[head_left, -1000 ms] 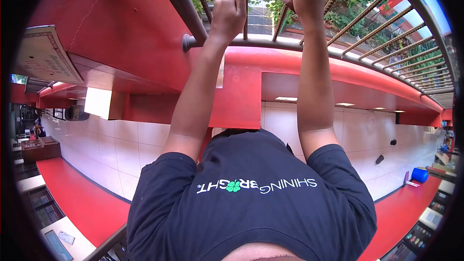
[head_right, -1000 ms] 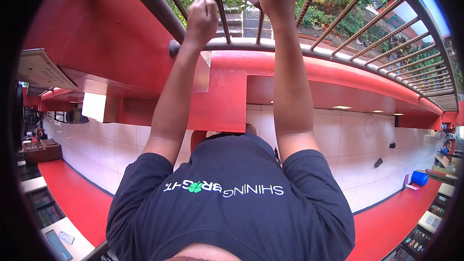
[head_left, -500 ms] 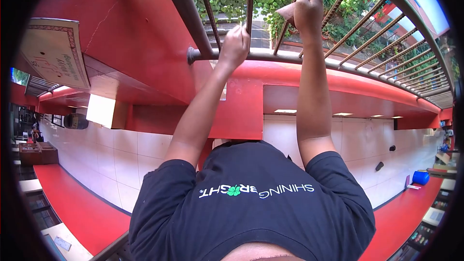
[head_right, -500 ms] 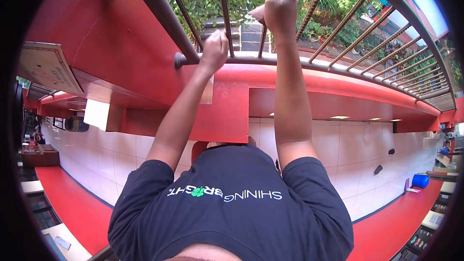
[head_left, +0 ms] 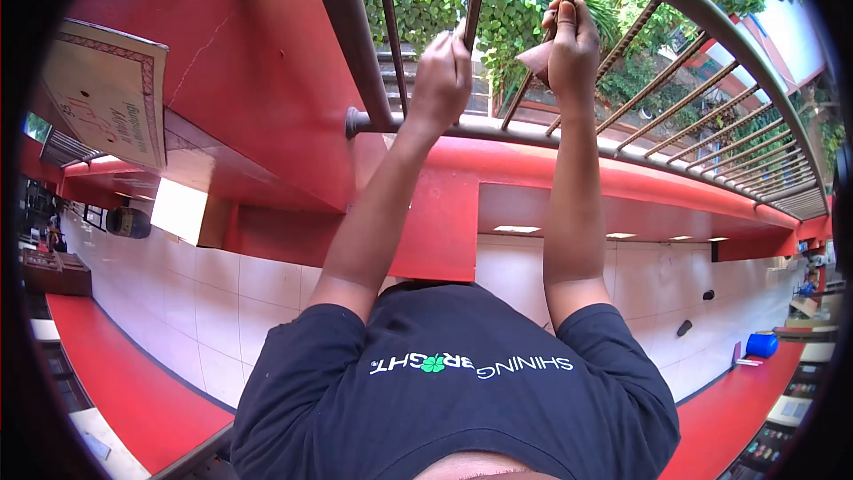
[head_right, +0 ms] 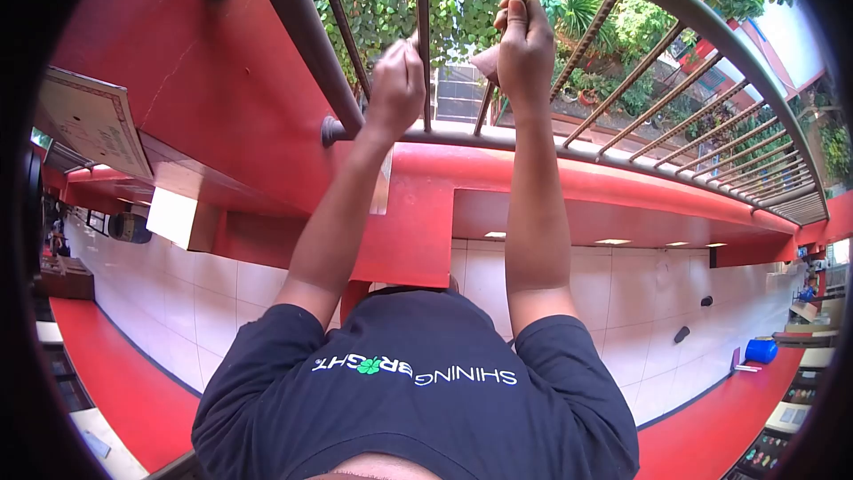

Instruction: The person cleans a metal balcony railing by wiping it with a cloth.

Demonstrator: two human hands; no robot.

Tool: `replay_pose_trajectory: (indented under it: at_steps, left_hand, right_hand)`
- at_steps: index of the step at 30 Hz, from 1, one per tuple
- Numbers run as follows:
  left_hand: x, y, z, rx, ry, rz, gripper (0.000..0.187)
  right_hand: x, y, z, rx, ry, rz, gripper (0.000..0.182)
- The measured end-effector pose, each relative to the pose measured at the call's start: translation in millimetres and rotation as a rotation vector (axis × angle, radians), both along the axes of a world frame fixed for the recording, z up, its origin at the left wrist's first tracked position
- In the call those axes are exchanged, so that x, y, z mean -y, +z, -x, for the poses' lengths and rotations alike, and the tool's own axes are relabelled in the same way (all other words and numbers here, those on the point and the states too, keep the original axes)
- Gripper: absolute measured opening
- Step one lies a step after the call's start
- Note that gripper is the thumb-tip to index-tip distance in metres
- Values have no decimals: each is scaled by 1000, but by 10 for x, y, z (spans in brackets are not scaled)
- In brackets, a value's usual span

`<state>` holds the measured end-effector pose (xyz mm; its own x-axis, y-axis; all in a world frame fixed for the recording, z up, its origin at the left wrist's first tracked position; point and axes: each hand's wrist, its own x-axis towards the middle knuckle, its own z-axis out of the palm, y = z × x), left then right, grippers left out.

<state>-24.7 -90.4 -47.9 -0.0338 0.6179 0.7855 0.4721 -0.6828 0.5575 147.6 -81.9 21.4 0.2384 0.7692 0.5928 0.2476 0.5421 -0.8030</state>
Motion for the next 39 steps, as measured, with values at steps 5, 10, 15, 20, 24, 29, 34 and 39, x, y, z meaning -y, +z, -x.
replay_pose_trajectory:
  at_steps: [5,10,15,20,24,29,34,39]
  left_hand:
    - [-211,-549,146,-172,-106,120,41]
    - [-566,619,182,-191,-74,-349,33]
    - [-500,813,25,657,-759,446,60]
    - [-572,307,-13,684,-787,451,86]
    - [-573,930,90,456,-751,275,98]
    - [-470,762,12,556,-810,248,101]
    - [-495,1,3,438,-715,342,99]
    - [-501,551,49,500,-847,322,101]
  right_hand:
    - [59,41,33,13,-18,26,24]
    - [1,-1,23,-44,15,33,24]
    - [23,20,13,-16,19,28,24]
    - [25,14,-4,24,13,24,25]
    - [1,-7,-16,-9,33,18,24]
    - [57,63,9,2,28,62,24]
    - [129,75,7,23,3,81,26]
    - [73,46,13,28,-14,38,25]
